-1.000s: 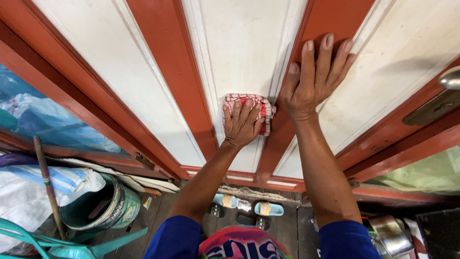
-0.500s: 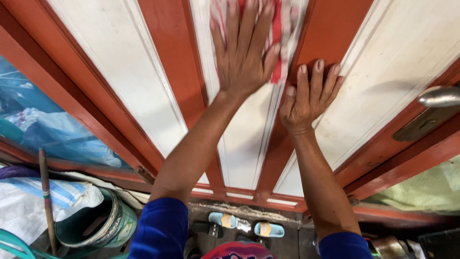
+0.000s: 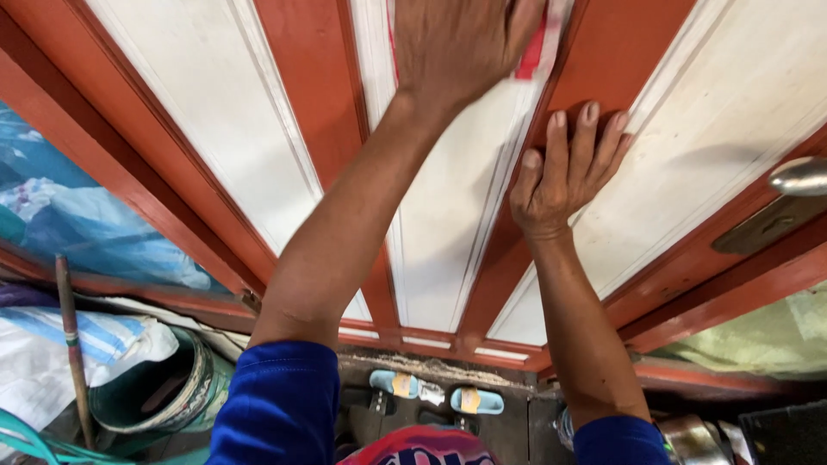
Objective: Wiping a red and white paneled door with a cloth.
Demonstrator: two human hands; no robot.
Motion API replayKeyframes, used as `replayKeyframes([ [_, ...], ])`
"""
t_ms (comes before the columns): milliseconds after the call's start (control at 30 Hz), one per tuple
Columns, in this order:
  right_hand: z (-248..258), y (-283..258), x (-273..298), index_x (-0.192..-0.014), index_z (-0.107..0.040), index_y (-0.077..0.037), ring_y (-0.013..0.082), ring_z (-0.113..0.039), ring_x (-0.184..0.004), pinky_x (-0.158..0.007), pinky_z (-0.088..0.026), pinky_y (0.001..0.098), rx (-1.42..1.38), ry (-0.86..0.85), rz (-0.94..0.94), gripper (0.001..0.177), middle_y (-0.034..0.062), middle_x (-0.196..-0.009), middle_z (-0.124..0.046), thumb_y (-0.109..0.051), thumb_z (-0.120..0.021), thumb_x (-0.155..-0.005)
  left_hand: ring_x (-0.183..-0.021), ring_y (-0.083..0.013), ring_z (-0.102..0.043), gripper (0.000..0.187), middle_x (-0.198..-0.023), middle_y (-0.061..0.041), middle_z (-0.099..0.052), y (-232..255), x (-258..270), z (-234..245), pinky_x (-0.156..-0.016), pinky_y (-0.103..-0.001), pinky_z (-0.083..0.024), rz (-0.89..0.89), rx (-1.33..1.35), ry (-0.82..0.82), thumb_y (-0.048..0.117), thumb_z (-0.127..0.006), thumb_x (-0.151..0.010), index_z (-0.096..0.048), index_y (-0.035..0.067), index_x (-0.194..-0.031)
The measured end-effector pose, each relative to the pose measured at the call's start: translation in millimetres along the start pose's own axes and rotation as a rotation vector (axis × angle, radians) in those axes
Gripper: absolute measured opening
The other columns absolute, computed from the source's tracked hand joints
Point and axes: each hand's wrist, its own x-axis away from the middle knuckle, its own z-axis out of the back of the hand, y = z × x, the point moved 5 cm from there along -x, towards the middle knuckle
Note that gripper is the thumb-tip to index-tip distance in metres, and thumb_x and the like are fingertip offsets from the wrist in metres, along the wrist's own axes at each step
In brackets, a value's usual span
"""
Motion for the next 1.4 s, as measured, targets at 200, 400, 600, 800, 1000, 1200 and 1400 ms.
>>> replayKeyframes([
  [200,-1,3,4,-0.141,-0.066,-0.006,0.037,-0.021,-0.157,-0.132,-0.009,0.0611,-0.037,0.013,-0.02,0.045,0.0102,-0.161,-0.043,-0.032,-0.043,-0.112,-0.145,-0.0305,-0.041,0.053,-0.154,-0.006,-0.047,19,97,12,-0.123,-0.062,-0.019,0.05,-0.126,-0.173,0.055,-0.057,-0.11,-0.052,0.02,-0.15],
  [400,-5,7,6,-0.143,-0.065,-0.007,0.036,-0.018,-0.157,-0.133,-0.008,0.0602,-0.033,0.031,-0.006,0.047,0.0092,-0.163,-0.041,-0.033,-0.042,-0.111,-0.162,-0.0288,-0.01,0.063,-0.172,-0.006,-0.021,33,209,5,-0.132,-0.058,0.003,0.077,-0.126,-0.227,0.052,-0.045,-0.11,-0.033,0.026,-0.166],
  [600,-6,8,6,-0.144,-0.064,-0.007,0.0344,-0.017,-0.158,-0.133,-0.007,0.0598,-0.033,0.059,0.011,0.048,0.0091,-0.163,-0.04,-0.033,-0.044,-0.11,-0.161,-0.0334,-0.011,0.058,-0.172,-0.01,-0.022,52,307,6,-0.129,-0.064,0.001,0.079,-0.063,-0.338,0.049,-0.054,-0.112,-0.042,0.02,-0.161],
  [800,-4,5,4,-0.142,-0.065,-0.006,0.034,-0.018,-0.158,-0.134,-0.007,0.0592,-0.035,0.071,0.013,0.047,0.0083,-0.163,-0.04,-0.033,-0.043,-0.11,-0.162,-0.0333,-0.008,0.056,-0.173,-0.01,-0.021,62,362,7,-0.13,-0.062,0.001,0.062,-0.065,-0.389,0.044,-0.057,-0.111,-0.044,0.02,-0.16],
  [1000,4,-5,-5,-0.14,-0.068,-0.004,0.0363,-0.022,-0.156,-0.132,-0.011,0.0602,-0.011,0.059,-0.01,0.049,0.0124,-0.16,-0.045,-0.033,-0.041,-0.112,-0.162,-0.0319,-0.008,0.056,-0.173,-0.01,-0.019,52,298,8,-0.13,-0.062,0.003,0.072,-0.073,-0.37,0.044,-0.052,-0.112,-0.042,0.02,-0.162],
  [1200,6,-8,-7,-0.138,-0.07,-0.003,0.0378,-0.025,-0.155,-0.131,-0.012,0.0593,-0.006,0.035,-0.026,0.051,0.0137,-0.159,-0.047,-0.034,-0.038,-0.112,-0.162,-0.0321,-0.007,0.059,-0.173,-0.008,-0.017,23,152,2,-0.129,-0.062,0.007,0.144,-0.016,-0.286,0.047,-0.047,-0.114,-0.034,0.021,-0.165],
  [1400,3,-4,-4,-0.136,-0.07,-0.003,0.0383,-0.024,-0.155,-0.131,-0.011,0.0591,-0.012,0.014,-0.046,0.05,0.013,-0.159,-0.047,-0.035,-0.04,-0.113,-0.154,-0.0322,-0.028,0.056,-0.163,-0.01,-0.036,6,21,7,-0.128,-0.064,-0.01,0.053,-0.061,-0.155,0.051,-0.055,-0.115,-0.04,0.018,-0.159],
])
